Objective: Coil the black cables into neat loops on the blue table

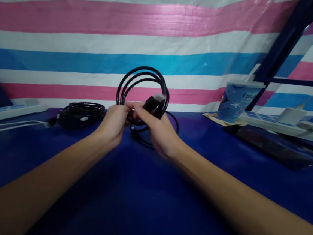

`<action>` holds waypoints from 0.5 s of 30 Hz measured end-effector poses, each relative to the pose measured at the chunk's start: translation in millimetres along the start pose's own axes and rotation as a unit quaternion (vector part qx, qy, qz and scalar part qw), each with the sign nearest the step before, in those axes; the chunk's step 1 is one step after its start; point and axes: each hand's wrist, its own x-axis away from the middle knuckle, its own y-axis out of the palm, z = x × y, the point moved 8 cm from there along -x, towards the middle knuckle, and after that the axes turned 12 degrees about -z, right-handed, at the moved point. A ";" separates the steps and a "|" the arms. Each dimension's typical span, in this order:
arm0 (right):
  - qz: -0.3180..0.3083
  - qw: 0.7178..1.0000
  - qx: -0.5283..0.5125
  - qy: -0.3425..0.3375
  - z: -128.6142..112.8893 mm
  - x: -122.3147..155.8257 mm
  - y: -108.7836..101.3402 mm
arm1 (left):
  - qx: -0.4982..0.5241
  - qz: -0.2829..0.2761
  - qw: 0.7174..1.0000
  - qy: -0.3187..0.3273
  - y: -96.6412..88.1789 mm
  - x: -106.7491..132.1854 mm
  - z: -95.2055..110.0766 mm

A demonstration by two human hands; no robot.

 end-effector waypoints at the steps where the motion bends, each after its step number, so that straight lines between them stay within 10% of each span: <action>1: 0.012 0.999 -0.036 0.013 -0.5 0.3 -1.0 | 0.010 0.014 1.000 -0.012 -2.6 0.6 -3.6; 8: -0.002 0.986 -0.107 0.131 12.7 3.5 -6.3 | 0.146 0.026 0.977 -0.153 -1.6 5.9 -33.2; 15: 0.152 0.983 0.038 0.101 12.8 2.3 -61.8 | 0.167 -0.028 0.985 -0.035 17.0 3.5 -3.2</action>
